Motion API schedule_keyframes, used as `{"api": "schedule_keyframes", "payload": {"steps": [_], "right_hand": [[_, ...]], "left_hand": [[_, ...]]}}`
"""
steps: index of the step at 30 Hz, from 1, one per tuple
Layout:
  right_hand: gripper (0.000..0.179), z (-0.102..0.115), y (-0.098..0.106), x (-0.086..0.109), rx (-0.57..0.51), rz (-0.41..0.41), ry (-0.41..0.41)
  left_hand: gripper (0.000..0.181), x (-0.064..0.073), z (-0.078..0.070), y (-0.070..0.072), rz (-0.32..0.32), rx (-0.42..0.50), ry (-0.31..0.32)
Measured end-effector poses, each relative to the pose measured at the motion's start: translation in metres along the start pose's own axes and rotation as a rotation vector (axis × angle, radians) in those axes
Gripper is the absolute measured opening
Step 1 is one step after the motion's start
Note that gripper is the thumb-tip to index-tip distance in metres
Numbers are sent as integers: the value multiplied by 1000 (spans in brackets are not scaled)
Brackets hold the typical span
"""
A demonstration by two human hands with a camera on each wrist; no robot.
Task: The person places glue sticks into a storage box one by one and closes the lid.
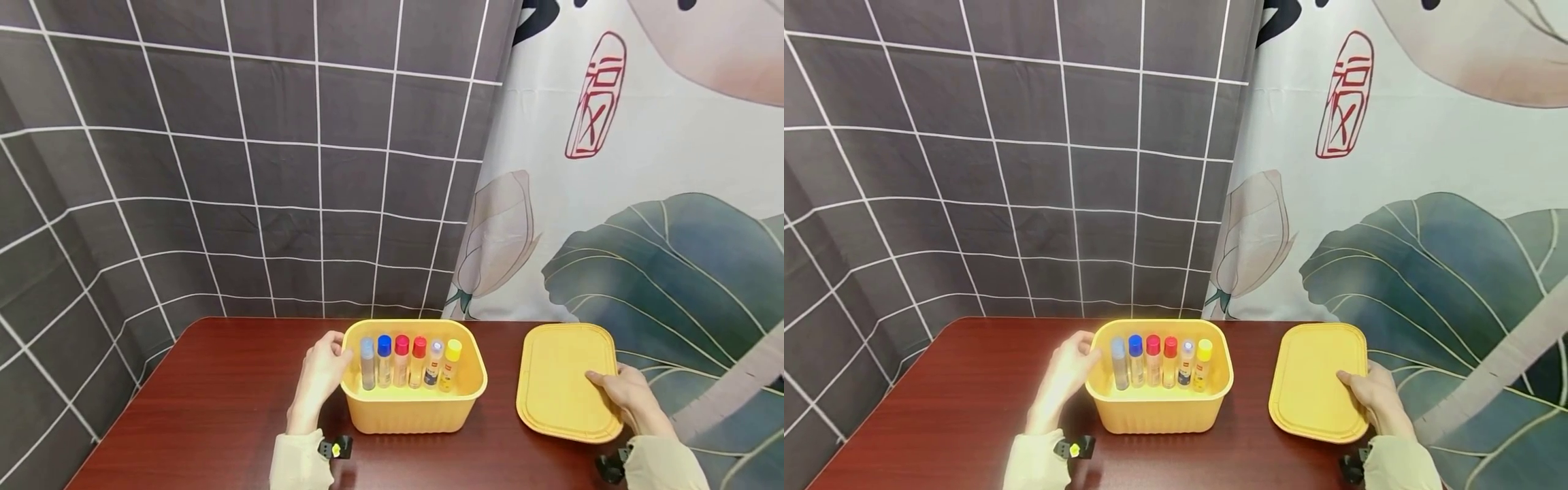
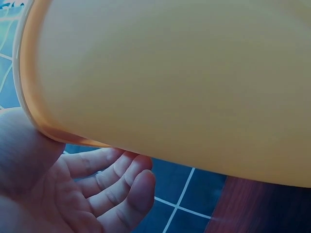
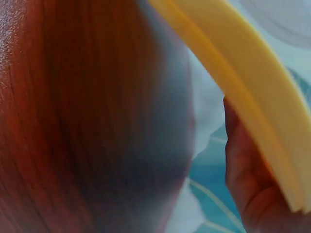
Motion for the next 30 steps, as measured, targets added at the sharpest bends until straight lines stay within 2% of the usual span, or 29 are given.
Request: {"api": "schedule_keyframes", "payload": {"steps": [2, 6, 9, 13, 20, 25, 30], "right_hand": [[54, 6, -3, 4, 60, -21, 42], [54, 23, -10, 14, 257, -81, 154], [51, 37, -18, 25, 426, -139, 282], [37, 54, -34, 42, 558, -226, 476], [19, 78, -66, 68, 635, -322, 733], [21, 84, -92, 82, 629, -325, 956], [29, 88, -113, 91, 634, -313, 1127]], "left_hand": [[26, 0, 0, 0, -1, -2, -1], [26, 0, 1, 0, -1, -3, -3], [26, -1, 1, 1, 1, -2, 2], [26, -1, 1, 1, 2, -2, 7], [26, -1, 1, 1, 4, 3, 4], [26, 1, 1, 2, -19, -8, 0], [25, 1, -1, 0, -20, 1, -11]]}}
Point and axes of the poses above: each hand's wrist, its own x-axis away from the middle knuckle, its own y-axis out of the back of the hand, z = x × y, the point moved 1 cm from there along -x, towards the middle knuckle, and after that the axes turned 12 degrees about -x, right-handed, at the moved point
